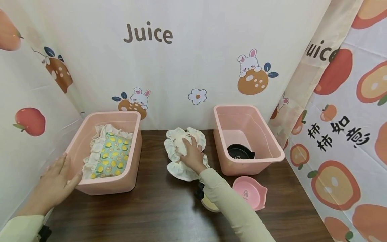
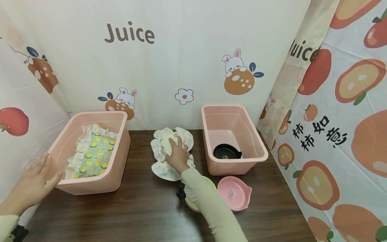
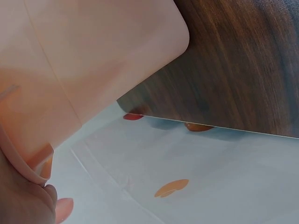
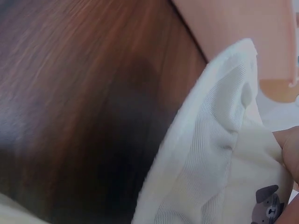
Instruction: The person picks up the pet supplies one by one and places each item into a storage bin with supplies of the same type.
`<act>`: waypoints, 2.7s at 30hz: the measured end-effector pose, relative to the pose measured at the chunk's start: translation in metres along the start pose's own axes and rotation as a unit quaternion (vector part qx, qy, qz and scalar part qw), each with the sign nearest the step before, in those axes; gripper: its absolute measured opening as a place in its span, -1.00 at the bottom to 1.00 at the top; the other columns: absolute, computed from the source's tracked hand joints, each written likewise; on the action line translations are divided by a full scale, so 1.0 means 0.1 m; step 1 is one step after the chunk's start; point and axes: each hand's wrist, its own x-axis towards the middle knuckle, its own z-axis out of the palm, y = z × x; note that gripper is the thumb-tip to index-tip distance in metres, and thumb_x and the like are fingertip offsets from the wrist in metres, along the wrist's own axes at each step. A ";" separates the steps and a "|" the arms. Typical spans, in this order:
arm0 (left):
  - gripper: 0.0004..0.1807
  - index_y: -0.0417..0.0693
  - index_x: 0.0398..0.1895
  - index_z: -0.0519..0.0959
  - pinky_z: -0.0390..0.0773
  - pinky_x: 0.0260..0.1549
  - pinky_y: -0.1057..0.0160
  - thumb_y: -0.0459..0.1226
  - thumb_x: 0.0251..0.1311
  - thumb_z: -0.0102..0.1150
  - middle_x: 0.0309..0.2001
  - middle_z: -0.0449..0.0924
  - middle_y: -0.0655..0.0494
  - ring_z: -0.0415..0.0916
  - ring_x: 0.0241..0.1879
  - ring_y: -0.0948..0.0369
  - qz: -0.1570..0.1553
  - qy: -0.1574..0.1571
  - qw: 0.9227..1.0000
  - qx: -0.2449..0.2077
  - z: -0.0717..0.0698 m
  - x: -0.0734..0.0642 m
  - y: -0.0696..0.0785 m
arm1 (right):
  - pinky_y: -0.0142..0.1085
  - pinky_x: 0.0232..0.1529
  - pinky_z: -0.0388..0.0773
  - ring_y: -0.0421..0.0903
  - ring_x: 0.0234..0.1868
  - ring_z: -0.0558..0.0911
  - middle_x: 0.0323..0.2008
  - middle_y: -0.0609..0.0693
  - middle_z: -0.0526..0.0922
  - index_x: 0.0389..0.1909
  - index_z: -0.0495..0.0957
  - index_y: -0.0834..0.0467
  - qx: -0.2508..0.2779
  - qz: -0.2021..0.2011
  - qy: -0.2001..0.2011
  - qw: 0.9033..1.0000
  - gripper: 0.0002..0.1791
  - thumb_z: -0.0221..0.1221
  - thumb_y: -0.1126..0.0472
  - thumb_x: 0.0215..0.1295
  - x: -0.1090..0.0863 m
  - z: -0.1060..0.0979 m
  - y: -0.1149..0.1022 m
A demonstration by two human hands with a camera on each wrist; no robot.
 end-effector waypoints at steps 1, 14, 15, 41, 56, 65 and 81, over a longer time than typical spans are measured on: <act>-0.09 -0.54 0.40 -0.23 -0.45 0.34 -0.26 0.04 0.38 -0.18 0.42 -0.30 -0.51 -0.36 0.41 -0.36 0.001 0.001 1.000 0.000 0.00 0.00 0.00 | 0.29 0.00 0.31 0.39 0.29 0.21 0.48 0.03 0.03 0.40 0.27 -0.15 0.001 -0.003 0.001 1.000 -0.18 0.32 0.18 0.06 0.00 -0.01 -0.03; -0.09 -0.57 0.39 -0.19 -0.47 0.33 -0.26 0.07 0.38 -0.21 0.40 -0.30 -0.54 -0.31 0.38 -0.41 -0.002 -0.012 1.000 0.016 -0.03 0.00 0.01 | 0.22 0.03 0.33 0.32 0.28 0.24 0.50 -0.04 -0.02 0.42 0.22 -0.19 0.013 -0.053 0.000 0.999 -0.13 0.28 0.17 0.01 0.02 -0.20 -0.39; -0.08 -0.57 0.39 -0.19 -0.47 0.33 -0.27 0.07 0.38 -0.22 0.40 -0.31 -0.54 -0.32 0.38 -0.41 -0.003 -0.014 1.000 0.017 -0.03 0.01 0.01 | 0.21 0.03 0.34 0.31 0.28 0.25 0.50 -0.04 -0.02 0.42 0.21 -0.20 0.008 -0.059 0.002 0.998 -0.12 0.28 0.16 0.01 0.02 -0.22 -0.42; -0.09 -0.56 0.40 -0.19 -0.39 0.31 -0.33 0.07 0.39 -0.23 0.41 -0.28 -0.54 -0.29 0.39 -0.41 0.005 -0.018 1.000 0.012 -0.03 0.03 -0.01 | 0.03 -0.02 0.41 0.17 0.32 0.24 0.52 -0.07 -0.08 0.44 0.15 -0.26 0.012 -0.170 -0.023 0.985 -0.13 0.26 0.08 0.08 -0.03 -0.45 -1.51; -0.12 -0.57 0.39 -0.13 -0.41 0.33 -0.29 0.04 0.39 -0.20 0.40 -0.23 -0.54 -0.24 0.38 -0.41 0.018 0.000 1.000 0.010 -0.03 0.03 0.00 | -0.12 -0.03 0.37 0.09 0.29 0.27 0.51 -0.13 -0.06 0.43 0.14 -0.32 -0.029 -0.170 -0.050 0.984 -0.19 0.24 -0.04 0.14 -0.14 -0.06 -1.82; -0.11 -0.57 0.39 -0.13 -0.45 0.33 -0.26 0.05 0.39 -0.21 0.40 -0.24 -0.54 -0.26 0.38 -0.41 0.008 -0.003 1.000 0.011 -0.02 0.02 0.02 | 0.07 0.16 0.31 0.17 0.41 0.12 0.53 -0.06 -0.12 0.46 0.10 -0.25 -0.028 -0.198 -0.098 0.975 -0.38 -0.17 -0.24 0.41 -0.11 -0.05 -1.75; -0.11 -0.58 0.39 -0.16 -0.45 0.33 -0.27 0.05 0.39 -0.21 0.40 -0.27 -0.54 -0.29 0.39 -0.40 0.004 -0.005 1.000 0.009 -0.01 0.01 0.00 | 0.02 0.21 0.35 0.10 0.35 0.26 0.47 0.06 0.04 0.51 -0.05 -0.15 0.079 -0.065 -0.148 0.984 -0.01 0.14 -0.38 0.13 0.06 -0.04 -1.50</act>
